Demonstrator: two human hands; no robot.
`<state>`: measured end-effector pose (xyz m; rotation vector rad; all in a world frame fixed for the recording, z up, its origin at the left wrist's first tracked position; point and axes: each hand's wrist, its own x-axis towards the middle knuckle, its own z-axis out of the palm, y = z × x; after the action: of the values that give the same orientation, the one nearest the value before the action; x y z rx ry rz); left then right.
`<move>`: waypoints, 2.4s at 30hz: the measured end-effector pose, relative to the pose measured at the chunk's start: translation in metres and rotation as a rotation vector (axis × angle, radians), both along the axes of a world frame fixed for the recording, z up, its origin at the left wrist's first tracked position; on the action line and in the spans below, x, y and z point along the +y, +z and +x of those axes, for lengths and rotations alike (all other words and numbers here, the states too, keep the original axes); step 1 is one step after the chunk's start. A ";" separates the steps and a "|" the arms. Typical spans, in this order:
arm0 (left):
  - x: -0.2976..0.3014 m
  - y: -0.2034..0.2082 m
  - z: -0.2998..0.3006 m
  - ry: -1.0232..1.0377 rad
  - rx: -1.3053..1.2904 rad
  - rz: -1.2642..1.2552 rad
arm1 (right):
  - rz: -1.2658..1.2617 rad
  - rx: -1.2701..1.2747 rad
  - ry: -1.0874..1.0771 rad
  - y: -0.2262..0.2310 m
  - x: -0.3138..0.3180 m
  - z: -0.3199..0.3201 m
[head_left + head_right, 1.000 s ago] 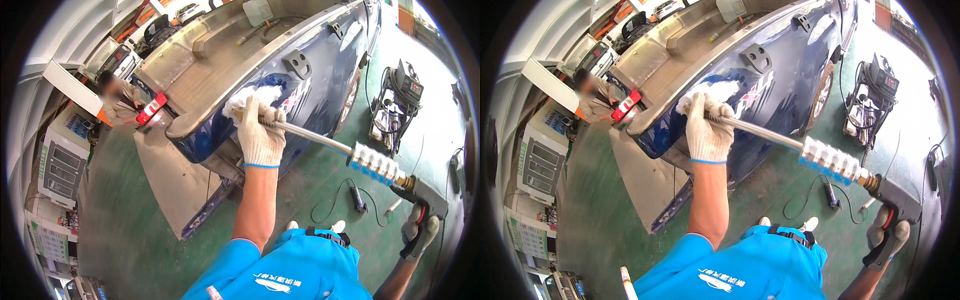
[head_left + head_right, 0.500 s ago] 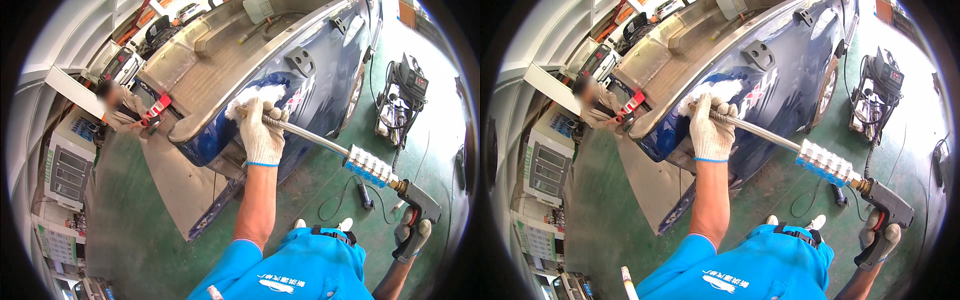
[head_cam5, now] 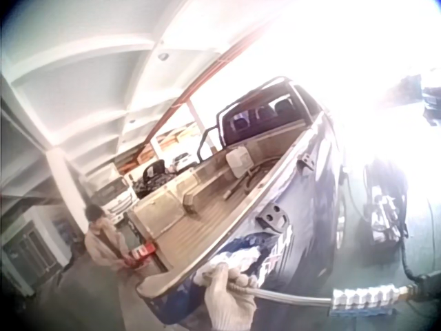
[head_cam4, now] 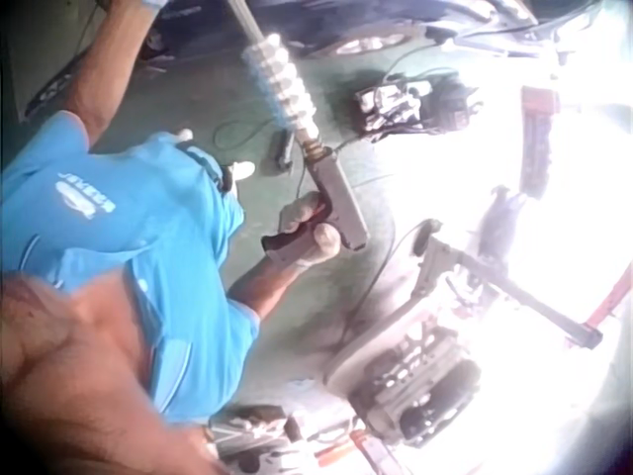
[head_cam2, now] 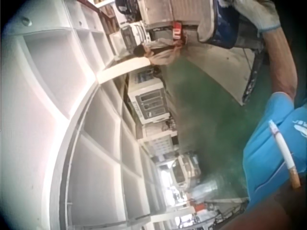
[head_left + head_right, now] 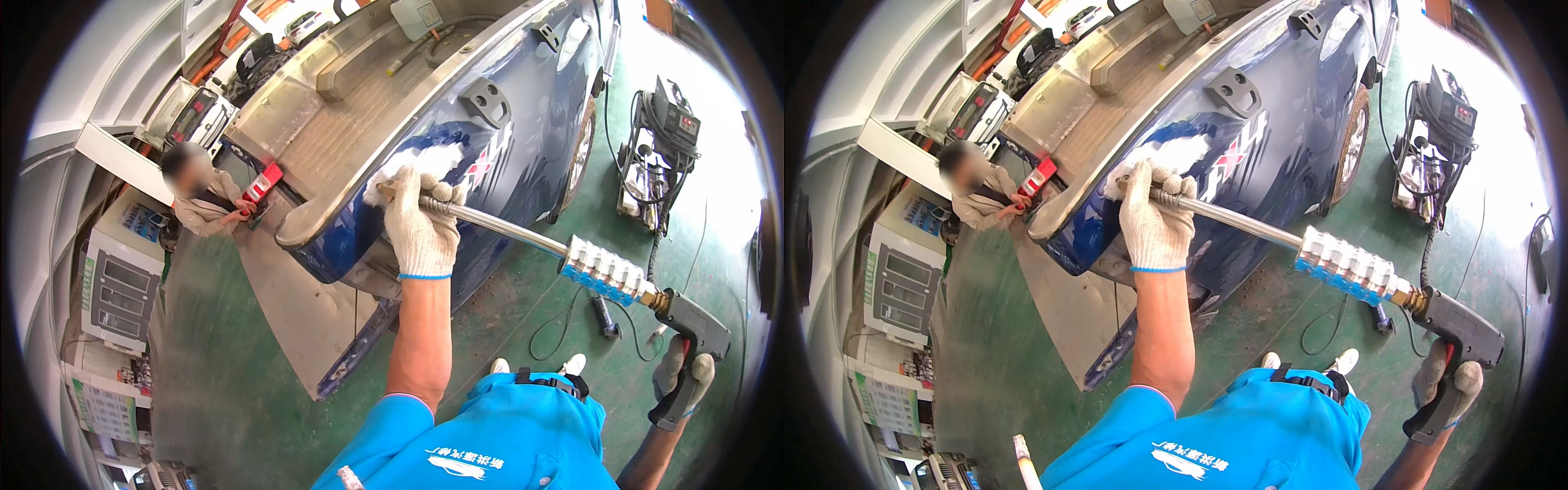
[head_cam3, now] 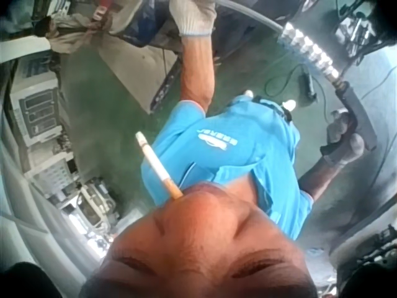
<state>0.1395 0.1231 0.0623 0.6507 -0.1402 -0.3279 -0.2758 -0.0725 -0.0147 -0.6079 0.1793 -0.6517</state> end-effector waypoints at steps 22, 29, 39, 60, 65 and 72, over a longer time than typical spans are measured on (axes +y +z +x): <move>-0.072 -0.027 -0.145 -0.588 -0.080 -0.298 | 0.071 -0.050 0.019 0.019 0.002 -0.004; -0.001 -0.007 -0.002 -0.070 0.034 -0.233 | 0.071 -0.022 0.009 0.027 -0.001 -0.007; -0.014 -0.002 0.032 -0.663 -0.081 -0.992 | -0.081 -0.068 0.046 0.031 -0.014 -0.001; 0.002 0.006 0.005 0.021 0.006 -0.134 | -0.025 -0.021 0.115 0.000 -0.031 0.002; -0.001 0.004 0.004 0.041 -0.015 -0.131 | -0.002 -0.015 0.071 0.012 -0.023 0.007; -0.001 0.003 0.003 0.027 -0.047 -0.172 | -0.115 -0.054 0.128 0.013 -0.026 0.005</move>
<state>0.1421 0.1223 0.0650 0.4897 -0.2023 -0.2712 -0.2712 -0.0988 -0.0020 -0.7053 0.0525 -0.5563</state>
